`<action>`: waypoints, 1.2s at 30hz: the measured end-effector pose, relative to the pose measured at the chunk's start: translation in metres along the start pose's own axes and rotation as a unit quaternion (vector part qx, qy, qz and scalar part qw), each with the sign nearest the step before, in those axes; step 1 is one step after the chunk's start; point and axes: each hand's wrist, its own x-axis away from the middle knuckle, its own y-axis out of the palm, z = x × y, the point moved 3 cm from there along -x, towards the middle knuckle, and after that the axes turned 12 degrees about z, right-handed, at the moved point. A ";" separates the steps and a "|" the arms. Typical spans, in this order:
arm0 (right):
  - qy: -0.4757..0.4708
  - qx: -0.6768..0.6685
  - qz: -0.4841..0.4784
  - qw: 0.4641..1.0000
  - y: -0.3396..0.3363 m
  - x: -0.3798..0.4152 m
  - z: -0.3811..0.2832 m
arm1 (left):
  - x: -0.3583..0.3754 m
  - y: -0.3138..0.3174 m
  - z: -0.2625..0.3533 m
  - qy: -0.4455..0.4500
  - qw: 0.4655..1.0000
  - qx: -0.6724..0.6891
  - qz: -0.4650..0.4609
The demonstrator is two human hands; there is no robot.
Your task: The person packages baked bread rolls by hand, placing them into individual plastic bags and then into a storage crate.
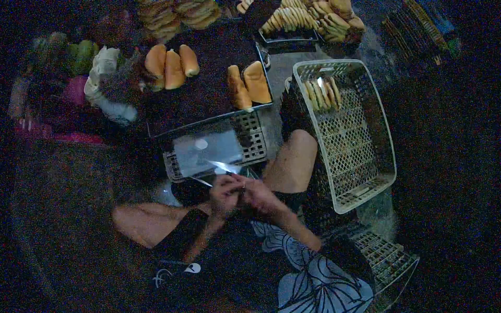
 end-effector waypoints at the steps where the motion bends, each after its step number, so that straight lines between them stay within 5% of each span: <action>1: -0.094 -0.207 -0.108 0.968 -0.001 -0.012 -0.009 | 0.000 0.000 0.016 0.120 0.991 0.026 -0.052; 3: -0.182 -0.402 -0.206 0.873 -0.006 -0.022 -0.022 | -0.001 0.001 0.025 0.288 0.948 0.056 -0.124; 4: -0.197 -0.484 -0.160 0.838 0.003 -0.014 -0.051 | -0.002 0.005 0.030 0.292 0.947 0.057 -0.126; 5: -0.213 -0.557 -0.117 0.794 0.011 -0.007 -0.075 | -0.009 0.003 0.032 0.188 0.977 0.097 0.037; 7: -0.221 -0.558 -0.176 0.780 0.043 0.011 -0.089 | -0.019 -0.013 0.022 0.081 0.967 0.135 0.201; 8: -0.221 -0.560 -0.230 0.765 0.055 0.018 -0.087 | -0.027 -0.031 -0.004 -0.109 0.934 0.303 0.156; 9: -0.220 -0.558 -0.232 0.766 0.060 0.014 -0.079 | -0.033 -0.040 -0.019 -0.198 0.894 0.383 0.124; 11: -0.078 -0.340 -0.232 0.908 0.077 -0.017 -0.048 | -0.050 -0.058 -0.038 -0.297 0.812 0.493 0.101; 12: -0.217 -0.026 -0.119 0.969 0.058 -0.044 -0.056 | -0.061 -0.067 -0.041 -0.303 0.785 0.531 0.096; 13: -0.445 0.140 0.103 0.879 0.040 -0.060 -0.074 | -0.072 -0.081 -0.041 -0.262 0.755 0.586 0.133; 14: -0.550 0.096 0.395 0.729 0.024 -0.078 -0.092 | -0.079 -0.092 -0.040 -0.218 0.719 0.637 0.173; 15: -0.511 0.253 0.582 0.580 0.010 -0.074 -0.124 | -0.085 -0.098 -0.025 -0.201 0.693 0.674 0.160; 16: -0.500 0.273 0.572 0.590 -0.007 -0.093 -0.143 | -0.089 -0.106 -0.009 -0.183 0.665 0.709 0.148; 17: -0.481 0.265 0.505 0.666 -0.025 -0.127 -0.151 | -0.090 -0.111 -0.003 -0.183 0.664 0.706 0.163; 18: -0.505 0.263 0.497 0.655 -0.044 -0.163 -0.150 | -0.093 -0.112 0.001 -0.219 0.601 0.756 0.138; 19: -0.554 0.154 0.426 0.698 -0.048 -0.153 -0.154 | -0.092 -0.115 0.002 -0.251 0.534 0.800 0.109; 20: -0.510 0.115 0.387 0.759 -0.050 -0.137 -0.160 | -0.090 -0.121 0.002 -0.246 0.536 0.799 0.118; 23: -0.423 -0.095 0.198 0.879 -0.033 -0.068 -0.149 | -0.092 -0.125 -0.007 -0.249 0.433 0.855 0.140; 26: -0.403 -0.202 -0.014 0.892 -0.005 0.001 -0.133 | -0.097 -0.123 -0.021 -0.256 0.372 0.870 0.198; 30: -0.371 -0.002 0.018 0.929 0.027 0.033 -0.136 | -0.095 -0.101 -0.031 -0.227 0.435 0.862 0.124; 32: -0.311 0.023 0.024 0.950 0.036 0.038 -0.141 | -0.090 -0.089 -0.020 -0.116 0.691 0.702 0.126; 33: -0.313 0.023 0.030 0.949 0.032 0.032 -0.133 | -0.090 -0.082 -0.013 -0.048 0.575 0.816 -0.035; 34: -0.324 0.009 0.037 0.945 0.026 0.019 -0.119 | -0.089 -0.078 -0.015 -0.046 0.572 0.818 -0.039; 36: -0.333 -0.001 0.042 0.942 0.027 0.015 -0.105 | -0.082 -0.068 -0.022 -0.036 0.697 0.711 -0.084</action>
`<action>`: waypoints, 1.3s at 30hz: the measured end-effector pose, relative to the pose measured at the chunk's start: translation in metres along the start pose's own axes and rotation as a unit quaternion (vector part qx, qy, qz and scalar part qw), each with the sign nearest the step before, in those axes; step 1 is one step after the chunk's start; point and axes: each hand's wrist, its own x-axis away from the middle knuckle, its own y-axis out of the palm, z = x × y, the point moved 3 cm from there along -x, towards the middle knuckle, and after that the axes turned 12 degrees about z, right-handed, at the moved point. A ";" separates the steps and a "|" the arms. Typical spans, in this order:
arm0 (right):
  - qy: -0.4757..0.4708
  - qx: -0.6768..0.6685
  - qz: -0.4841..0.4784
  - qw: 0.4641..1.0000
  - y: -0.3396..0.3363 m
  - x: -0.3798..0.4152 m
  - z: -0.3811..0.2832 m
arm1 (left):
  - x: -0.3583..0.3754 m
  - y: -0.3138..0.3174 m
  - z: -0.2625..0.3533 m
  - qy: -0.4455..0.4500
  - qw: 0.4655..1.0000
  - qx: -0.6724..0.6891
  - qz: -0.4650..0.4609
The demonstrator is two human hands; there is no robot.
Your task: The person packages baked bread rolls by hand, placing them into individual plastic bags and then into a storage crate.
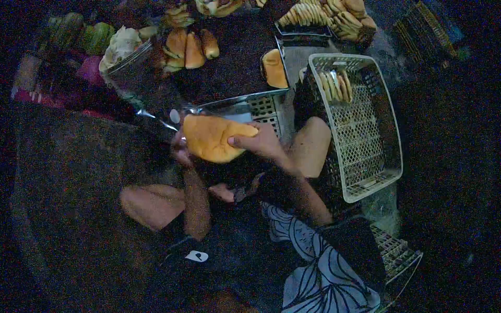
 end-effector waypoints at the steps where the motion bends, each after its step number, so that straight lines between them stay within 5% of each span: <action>1: 0.017 -0.074 0.021 0.997 0.006 0.005 0.003 | 0.002 -0.006 -0.002 0.001 1.000 0.002 0.001; 6: -0.005 -0.195 0.202 0.960 0.033 0.020 0.018 | 0.010 -0.036 -0.020 -0.083 0.992 -0.094 -0.007; 8: 0.005 -0.259 0.202 0.944 0.042 0.033 0.023 | 0.011 -0.022 -0.021 -0.102 0.988 -0.115 -0.008; 10: 0.018 -0.383 0.195 0.903 0.051 0.043 0.027 | 0.006 0.015 -0.016 -0.064 0.984 0.040 0.162; 12: 0.052 -0.399 0.204 0.892 0.056 0.042 0.032 | 0.008 0.021 -0.026 -0.079 0.987 0.034 0.132; 16: 0.025 -0.316 0.283 0.905 0.047 0.023 0.026 | 0.025 0.012 -0.057 -0.018 0.990 -0.116 0.076; 18: 0.036 -0.317 0.183 0.930 0.047 0.017 0.029 | 0.025 0.004 -0.055 -0.140 0.977 -0.018 0.158; 20: 0.020 -0.227 0.143 0.963 0.032 0.023 0.025 | 0.019 0.006 -0.045 -0.125 0.978 -0.044 0.162; 22: -0.093 -0.030 0.185 0.978 0.004 0.041 0.020 | 0.014 0.005 -0.040 -0.074 0.952 -0.122 0.272; 23: -0.211 0.131 0.193 0.949 -0.012 0.041 0.012 | 0.012 -0.002 -0.042 0.020 0.931 -0.254 0.261; 24: -0.204 0.132 0.218 0.945 -0.023 0.040 0.001 | 0.008 0.005 -0.054 -0.004 0.933 -0.258 0.250; 26: -0.293 0.224 0.187 0.911 -0.037 0.031 -0.029 | 0.002 0.024 -0.081 0.035 0.815 -0.565 0.122; 28: -0.273 0.163 0.224 0.921 -0.064 0.015 -0.031 | 0.001 0.041 -0.119 -0.023 0.794 -0.606 0.040; 30: -0.015 0.152 0.354 0.923 -0.111 0.011 -0.052 | -0.002 0.097 -0.144 0.127 0.641 -0.732 -0.192; 31: -0.095 0.169 0.399 0.896 -0.153 -0.005 -0.025 | -0.008 0.085 -0.152 0.012 0.706 -0.693 -0.143; 33: -0.185 0.142 0.493 0.838 -0.227 -0.025 -0.004 | -0.019 0.063 -0.142 0.022 0.712 -0.698 -0.074; 35: -0.193 0.281 0.536 0.772 -0.314 -0.063 0.017 | -0.028 -0.004 -0.120 -0.035 0.638 -0.764 0.090; 39: -0.068 0.469 0.497 0.726 -0.410 -0.144 0.051 | -0.024 -0.068 -0.097 0.036 0.530 -0.823 0.201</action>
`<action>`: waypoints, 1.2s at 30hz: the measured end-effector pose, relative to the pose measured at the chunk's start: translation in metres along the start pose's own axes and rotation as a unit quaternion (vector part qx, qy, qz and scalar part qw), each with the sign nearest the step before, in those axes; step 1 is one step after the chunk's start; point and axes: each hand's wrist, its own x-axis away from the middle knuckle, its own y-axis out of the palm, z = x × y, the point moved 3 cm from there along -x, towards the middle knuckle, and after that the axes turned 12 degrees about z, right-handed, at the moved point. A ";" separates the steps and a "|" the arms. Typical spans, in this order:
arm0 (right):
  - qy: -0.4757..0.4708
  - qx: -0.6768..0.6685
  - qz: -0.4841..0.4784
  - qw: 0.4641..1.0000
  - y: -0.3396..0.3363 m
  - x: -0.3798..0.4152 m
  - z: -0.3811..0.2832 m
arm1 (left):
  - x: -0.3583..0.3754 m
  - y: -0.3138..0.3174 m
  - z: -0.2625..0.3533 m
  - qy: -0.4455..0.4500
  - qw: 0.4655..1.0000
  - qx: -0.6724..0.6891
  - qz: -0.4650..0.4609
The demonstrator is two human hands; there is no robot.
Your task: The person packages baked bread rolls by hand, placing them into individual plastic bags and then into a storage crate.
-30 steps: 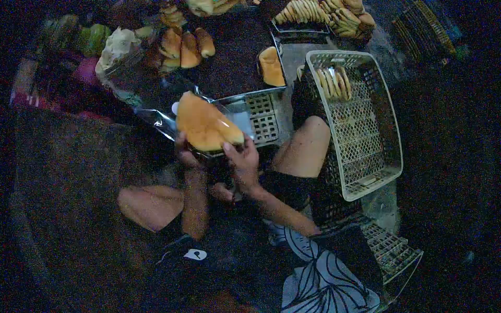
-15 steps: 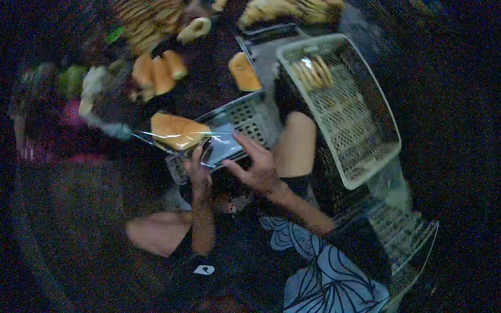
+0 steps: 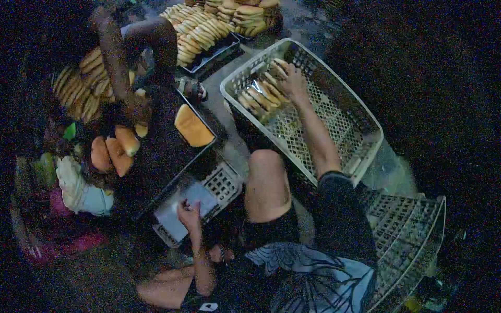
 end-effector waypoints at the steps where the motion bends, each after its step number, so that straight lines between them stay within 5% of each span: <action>1: 0.049 0.039 -0.058 0.996 0.029 -0.014 0.011 | -0.001 0.005 -0.005 0.000 1.000 -0.001 0.004; 5: 0.148 0.031 -0.146 0.978 0.046 -0.017 -0.010 | -0.004 0.026 -0.028 0.155 0.985 -0.079 -0.011; 6: 0.136 0.084 -0.050 0.986 0.072 -0.022 0.009 | -0.004 0.026 -0.027 0.163 0.985 -0.060 -0.013; 7: 0.134 0.086 -0.062 0.985 0.058 -0.013 -0.008 | -0.003 0.022 -0.027 0.168 0.985 -0.044 -0.013; 9: -0.094 0.080 -0.002 0.992 0.012 0.010 -0.066 | -0.006 0.020 -0.036 0.137 0.990 -0.015 -0.032; 10: -0.074 -0.164 -0.010 0.984 -0.004 0.039 -0.088 | -0.008 0.015 -0.041 0.119 0.991 0.022 -0.051; 11: 0.030 -0.313 -0.186 0.931 -0.034 0.084 -0.124 | -0.009 0.005 -0.035 0.112 0.993 0.017 -0.042; 12: -0.098 -0.158 -0.338 0.923 -0.065 0.129 -0.168 | -0.006 -0.012 -0.023 0.061 0.995 0.070 -0.043; 13: -0.261 -0.036 -0.451 0.853 -0.097 0.176 -0.210 | -0.004 -0.029 -0.013 0.013 0.991 0.125 -0.045; 14: -0.176 -0.389 -0.534 0.730 -0.081 0.247 -0.215 | 0.000 -0.039 -0.011 -0.072 0.983 0.142 -0.092; 15: -0.186 -0.414 -0.567 0.687 -0.077 0.286 -0.232 | 0.006 -0.049 0.000 -0.076 0.983 0.141 -0.089; 17: -0.179 -0.376 -0.533 0.737 -0.061 0.335 -0.242 | 0.022 -0.058 0.030 -0.141 0.936 0.253 -0.199; 18: -0.184 -0.378 -0.533 0.734 -0.065 0.338 -0.244 | 0.026 -0.066 0.043 -0.095 0.946 0.210 -0.228; 21: -0.242 -0.378 -0.459 0.766 -0.087 0.335 -0.242 | 0.030 -0.072 0.027 -0.145 0.930 0.234 -0.245; 23: -0.129 -0.264 -0.461 0.837 -0.105 0.345 -0.231 | 0.039 -0.074 0.030 -0.166 0.934 0.230 -0.215; 24: -0.111 -0.366 -0.322 0.866 -0.106 0.356 -0.224 | 0.045 -0.068 0.024 -0.128 0.947 0.203 -0.216; 29: -0.114 -0.265 -0.254 0.923 -0.102 0.367 -0.211 | 0.056 -0.080 0.057 -0.013 0.956 0.233 -0.177; 31: 0.211 -0.385 -0.523 0.731 -0.097 0.370 -0.217 | 0.060 -0.084 0.054 0.013 0.968 0.223 -0.112; 32: 0.292 -0.396 -0.639 0.591 -0.096 0.358 -0.222 | 0.064 -0.088 0.060 0.136 0.973 0.164 -0.090; 34: 0.400 -0.569 -0.562 0.447 -0.093 0.337 -0.243 | 0.072 -0.096 0.069 0.354 0.916 0.153 -0.109; 35: 0.431 -0.616 -0.533 0.387 -0.096 0.328 -0.261 | 0.072 -0.095 0.068 0.349 0.919 0.148 -0.105; 36: 0.491 -0.682 -0.428 0.331 -0.096 0.319 -0.281 | 0.070 -0.095 0.066 0.314 0.933 0.173 -0.006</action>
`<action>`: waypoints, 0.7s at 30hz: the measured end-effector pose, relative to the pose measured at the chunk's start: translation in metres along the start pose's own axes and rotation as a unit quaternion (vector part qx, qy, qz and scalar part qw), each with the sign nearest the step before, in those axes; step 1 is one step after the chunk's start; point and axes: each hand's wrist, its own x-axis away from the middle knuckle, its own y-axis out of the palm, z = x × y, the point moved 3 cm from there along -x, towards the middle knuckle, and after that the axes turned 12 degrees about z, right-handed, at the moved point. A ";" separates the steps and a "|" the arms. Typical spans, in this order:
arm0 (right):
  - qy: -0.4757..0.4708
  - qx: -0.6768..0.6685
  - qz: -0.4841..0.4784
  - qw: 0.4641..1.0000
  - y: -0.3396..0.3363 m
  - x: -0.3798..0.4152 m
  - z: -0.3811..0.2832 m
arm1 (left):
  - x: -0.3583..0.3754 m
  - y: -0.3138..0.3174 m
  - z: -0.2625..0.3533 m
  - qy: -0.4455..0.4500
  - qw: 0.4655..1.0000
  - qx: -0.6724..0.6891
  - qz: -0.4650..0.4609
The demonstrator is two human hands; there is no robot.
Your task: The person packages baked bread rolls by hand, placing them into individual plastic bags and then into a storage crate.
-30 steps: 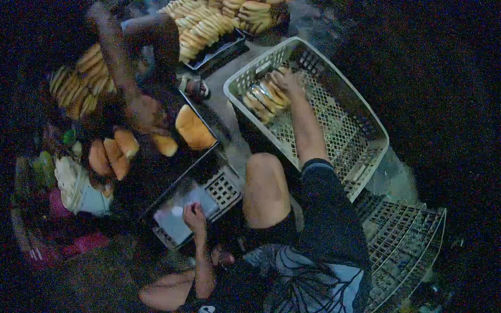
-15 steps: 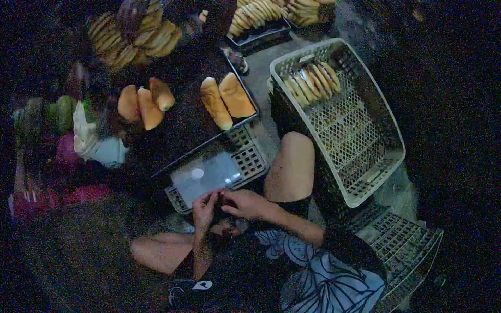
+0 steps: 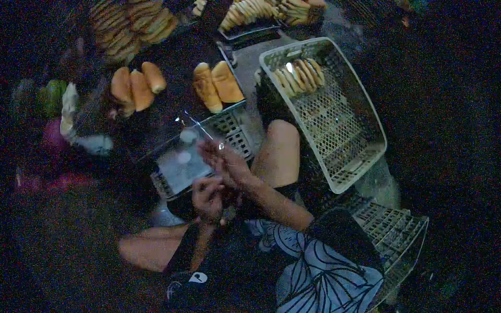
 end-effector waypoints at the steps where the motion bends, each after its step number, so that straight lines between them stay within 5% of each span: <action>1: -0.050 -0.137 0.018 0.989 0.015 -0.004 0.000 | -0.002 0.003 -0.005 -0.015 0.994 -0.012 0.110; 2: -0.039 -0.136 0.011 0.990 0.013 -0.011 0.006 | 0.003 0.004 -0.030 -0.145 0.960 0.135 0.198; 3: -0.076 0.008 0.000 0.997 0.000 -0.023 0.013 | 0.011 0.005 -0.055 -0.237 0.871 0.291 0.318; 4: -0.109 0.151 -0.016 0.982 -0.016 -0.039 0.022 | 0.024 -0.014 -0.095 -0.424 0.745 0.450 0.250; 5: -0.151 0.292 -0.030 0.944 -0.033 -0.056 0.026 | 0.031 -0.021 -0.117 -0.576 0.554 0.581 0.154; 6: -0.192 0.424 -0.044 0.884 -0.044 -0.068 0.031 | 0.024 -0.033 -0.128 -0.550 0.598 0.548 0.199; 7: -0.228 0.546 -0.058 0.804 -0.048 -0.072 0.036 | 0.012 -0.043 -0.127 -0.547 0.600 0.547 0.204; 8: -0.409 0.612 0.102 0.669 -0.033 -0.079 0.010 | -0.007 -0.057 -0.118 -0.510 0.594 0.561 0.271; 10: -0.631 0.626 0.319 0.329 0.000 -0.113 -0.045 | -0.035 -0.072 -0.096 -0.420 0.569 0.633 0.314; 12: -0.565 0.700 0.261 0.349 -0.014 -0.167 -0.072 | -0.052 -0.080 -0.087 -0.362 0.556 0.684 0.303; 14: -0.512 0.614 0.147 0.583 0.008 -0.140 -0.084 | -0.057 -0.085 -0.088 -0.416 0.417 0.751 0.300; 15: -0.535 0.568 0.126 0.613 0.000 -0.143 -0.088 | -0.060 -0.088 -0.090 -0.407 0.422 0.748 0.310; 17: -0.373 0.466 0.047 0.801 0.016 -0.078 -0.073 | -0.060 -0.092 -0.097 -0.394 0.385 0.741 0.383; 21: -0.310 0.472 -0.053 0.824 0.014 -0.005 -0.045 | -0.061 -0.090 -0.106 -0.374 0.462 0.727 0.344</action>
